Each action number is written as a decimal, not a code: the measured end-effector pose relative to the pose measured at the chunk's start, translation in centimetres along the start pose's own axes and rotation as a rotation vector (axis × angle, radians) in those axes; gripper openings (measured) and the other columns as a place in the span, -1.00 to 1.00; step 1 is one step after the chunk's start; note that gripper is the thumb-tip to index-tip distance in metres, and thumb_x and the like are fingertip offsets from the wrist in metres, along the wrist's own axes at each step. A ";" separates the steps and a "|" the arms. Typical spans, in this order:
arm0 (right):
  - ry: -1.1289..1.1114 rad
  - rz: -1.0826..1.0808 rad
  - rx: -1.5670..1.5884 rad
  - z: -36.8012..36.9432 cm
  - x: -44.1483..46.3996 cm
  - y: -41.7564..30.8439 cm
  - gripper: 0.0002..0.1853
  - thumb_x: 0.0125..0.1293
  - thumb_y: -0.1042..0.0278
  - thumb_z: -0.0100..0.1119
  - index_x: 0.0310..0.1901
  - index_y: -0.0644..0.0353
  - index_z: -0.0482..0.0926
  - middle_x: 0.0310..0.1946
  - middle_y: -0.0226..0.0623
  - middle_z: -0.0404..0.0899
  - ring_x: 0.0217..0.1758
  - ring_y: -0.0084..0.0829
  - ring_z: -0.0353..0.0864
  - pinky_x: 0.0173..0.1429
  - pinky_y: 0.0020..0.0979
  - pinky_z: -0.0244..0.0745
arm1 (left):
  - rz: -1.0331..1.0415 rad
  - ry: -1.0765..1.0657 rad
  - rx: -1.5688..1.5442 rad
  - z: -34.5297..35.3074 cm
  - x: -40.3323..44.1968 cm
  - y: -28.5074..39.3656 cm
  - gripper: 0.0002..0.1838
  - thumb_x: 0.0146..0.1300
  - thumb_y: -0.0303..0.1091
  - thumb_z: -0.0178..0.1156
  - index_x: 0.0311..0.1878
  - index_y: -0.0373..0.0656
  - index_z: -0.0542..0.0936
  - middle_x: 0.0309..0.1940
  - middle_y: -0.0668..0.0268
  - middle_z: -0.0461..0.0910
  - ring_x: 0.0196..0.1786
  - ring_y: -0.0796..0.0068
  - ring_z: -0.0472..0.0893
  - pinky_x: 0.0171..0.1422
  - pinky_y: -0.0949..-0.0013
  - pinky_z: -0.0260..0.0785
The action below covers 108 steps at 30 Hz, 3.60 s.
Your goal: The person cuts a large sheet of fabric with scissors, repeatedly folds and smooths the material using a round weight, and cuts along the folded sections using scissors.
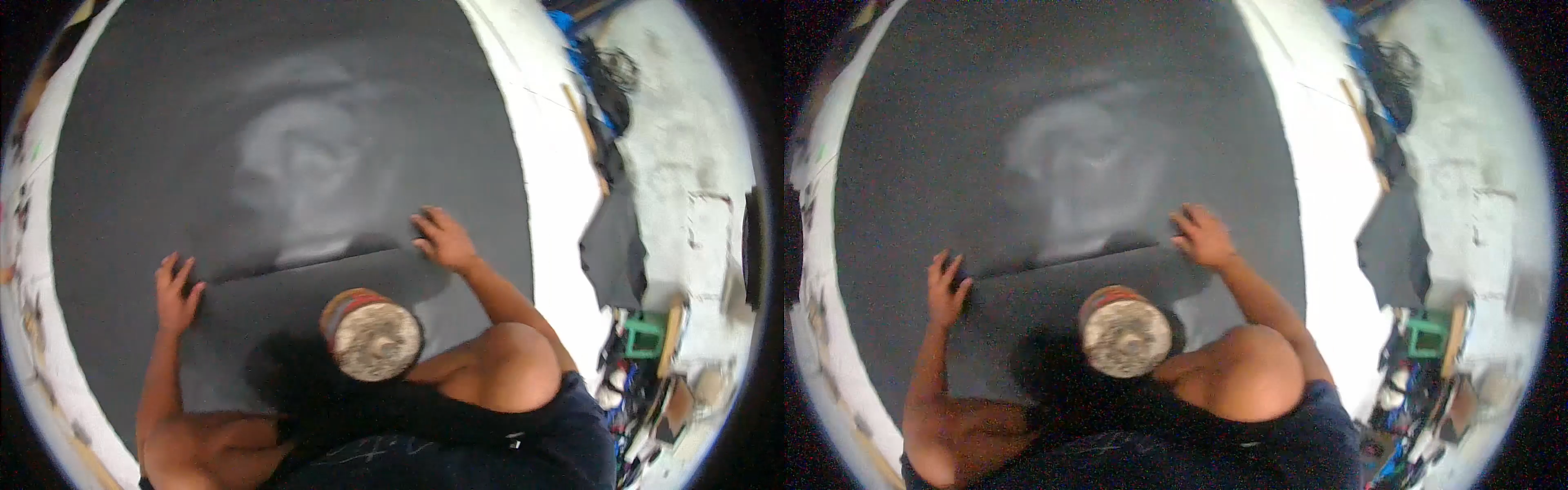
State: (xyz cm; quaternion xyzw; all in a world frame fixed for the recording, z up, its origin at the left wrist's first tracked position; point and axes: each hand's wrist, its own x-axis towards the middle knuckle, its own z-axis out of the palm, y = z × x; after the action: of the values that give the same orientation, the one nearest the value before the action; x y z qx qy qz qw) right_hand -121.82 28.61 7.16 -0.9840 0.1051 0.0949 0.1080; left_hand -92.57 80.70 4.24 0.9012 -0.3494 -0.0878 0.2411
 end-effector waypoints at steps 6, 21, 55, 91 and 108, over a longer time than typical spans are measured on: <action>0.046 0.033 -0.042 1.1 -0.5 0.3 -0.40 0.38 0.00 0.13 0.40 -0.08 0.32 0.43 -0.06 0.23 0.50 0.02 0.21 0.49 -0.02 0.21 | -0.020 -0.054 0.204 0.8 0.1 -1.3 -0.38 0.20 -0.24 0.35 0.35 -0.04 0.46 0.46 0.04 0.25 0.53 -0.07 0.16 0.58 -0.12 -0.06; -0.038 0.115 -0.100 1.4 -0.8 -0.3 -0.38 0.45 -0.11 -0.04 0.48 -0.18 0.19 0.51 -0.18 0.11 0.57 -0.03 0.10 0.50 0.04 0.18 | -0.171 -0.212 0.260 -0.2 0.5 0.8 -0.30 0.22 -0.30 0.36 0.44 0.05 0.36 0.54 0.18 0.13 0.56 0.01 0.12 0.57 -0.04 0.10; -0.257 -0.962 0.331 -10.5 0.3 -16.3 -0.50 0.33 -0.19 0.14 -0.07 0.15 0.46 -0.38 -0.14 0.60 -0.30 -0.01 0.63 -0.26 -0.11 0.51 | -0.366 -0.357 0.170 -3.6 4.0 5.2 -0.20 0.11 -0.08 0.45 0.43 0.11 0.35 0.36 0.08 0.23 0.44 0.05 0.23 0.42 0.02 0.30; 0.273 -0.023 0.362 -10.4 10.3 -10.1 -0.65 0.14 0.01 0.38 -0.33 0.10 0.53 -0.56 -0.18 0.62 -0.51 -0.15 0.67 -0.38 -0.17 0.57 | -0.510 -0.510 0.193 -3.6 6.7 6.0 0.01 0.04 0.17 0.46 0.53 0.28 0.15 0.55 -0.04 -0.08 0.57 -0.15 -0.05 0.50 -0.20 0.13; -0.485 0.032 0.196 -37.4 -24.1 -23.5 -0.26 0.33 -0.32 0.04 0.30 0.17 0.44 0.28 0.14 0.39 0.40 0.13 0.29 0.41 0.23 0.08 | 0.054 -0.923 0.201 -23.5 -17.2 35.1 -0.25 0.30 0.16 0.13 0.41 -0.13 0.35 0.34 0.06 0.39 0.36 0.11 0.41 0.41 -0.16 0.18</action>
State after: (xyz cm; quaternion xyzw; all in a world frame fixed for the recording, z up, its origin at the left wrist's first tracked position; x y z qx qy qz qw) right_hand -133.53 46.81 52.61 -0.9156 0.1002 0.3192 0.2231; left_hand -118.27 78.60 41.88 0.7774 -0.4503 -0.4385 -0.0256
